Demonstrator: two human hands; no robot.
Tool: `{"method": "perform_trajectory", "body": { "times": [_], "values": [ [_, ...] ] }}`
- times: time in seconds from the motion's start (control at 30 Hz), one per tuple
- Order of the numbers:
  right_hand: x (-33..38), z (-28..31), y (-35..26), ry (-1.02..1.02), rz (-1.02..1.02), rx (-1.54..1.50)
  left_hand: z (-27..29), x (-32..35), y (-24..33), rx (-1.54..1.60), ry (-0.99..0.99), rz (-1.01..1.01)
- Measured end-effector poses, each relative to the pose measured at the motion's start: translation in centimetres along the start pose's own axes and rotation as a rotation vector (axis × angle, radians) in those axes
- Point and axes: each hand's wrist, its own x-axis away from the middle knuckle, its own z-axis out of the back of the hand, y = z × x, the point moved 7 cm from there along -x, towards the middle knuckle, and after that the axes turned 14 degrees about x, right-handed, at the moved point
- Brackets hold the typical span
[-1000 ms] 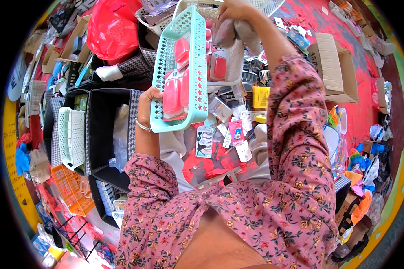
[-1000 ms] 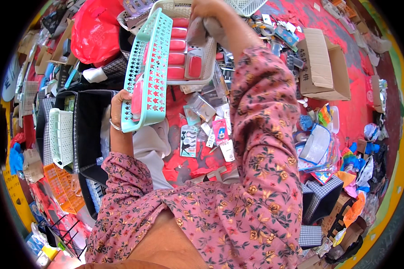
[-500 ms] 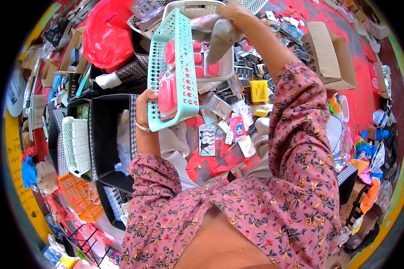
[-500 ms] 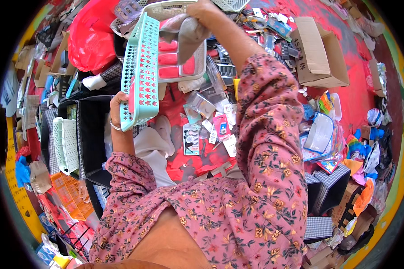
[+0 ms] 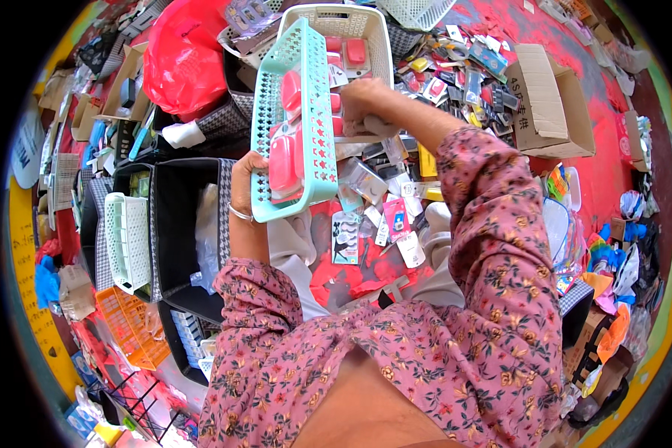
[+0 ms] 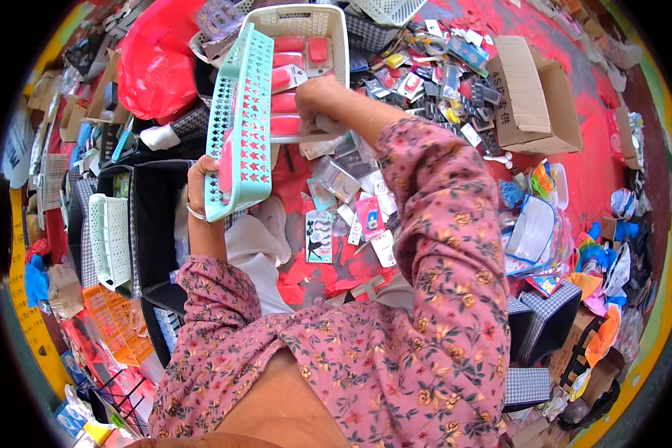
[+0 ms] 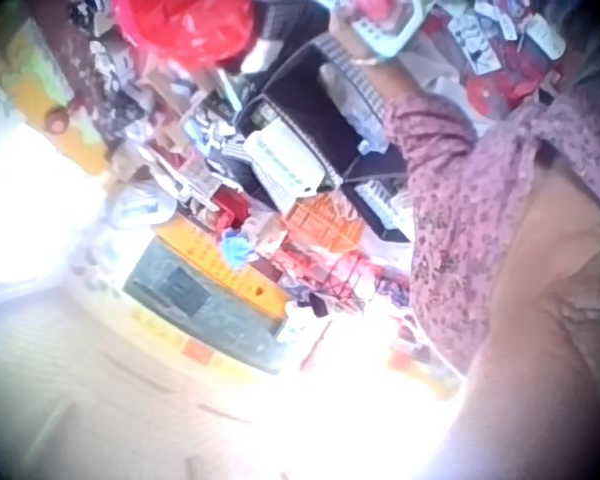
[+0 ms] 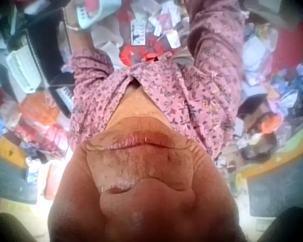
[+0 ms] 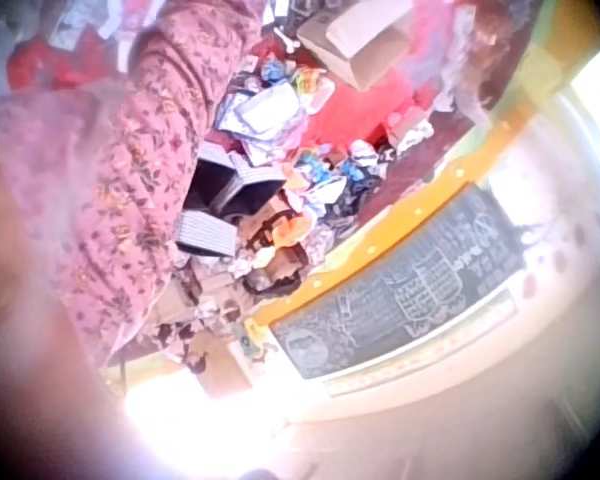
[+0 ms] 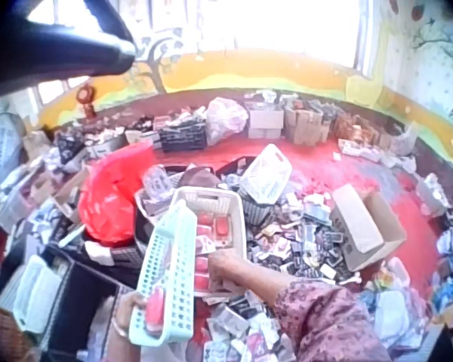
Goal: The person wipes various small objects with a cloth, including cases and boxed items, and sorts them into plastic baskets while sitting amidst piles of stock.
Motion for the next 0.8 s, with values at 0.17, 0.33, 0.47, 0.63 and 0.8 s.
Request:
{"method": "perform_trajectory", "body": {
  "times": [0.17, 0.33, 0.47, 0.63, 0.8],
  "values": [
    [-0.8, -0.2, 0.7, 0.060, -0.199, -0.156, 1.1, -0.7, 0.3, -0.009, -0.020, 0.009],
    [-2.9, -2.6, 2.1, -0.019, -0.240, -0.335, 0.6, -0.5, 0.0, 0.016, -0.024, 0.028],
    [-1.8, -0.5, 3.9, 0.162, -0.362, -0.467, 1.4, -0.6, 0.5, -0.008, -0.002, -0.010],
    [-2.3, -1.3, 3.2, 0.070, -0.285, -0.365, 2.2, -1.1, 0.5, -0.058, 0.009, 0.008],
    [-1.7, 1.6, 5.1, 0.275, -0.349, -0.378, 0.6, -0.3, 0.4, -0.018, -0.007, -0.040]
  ]
}}
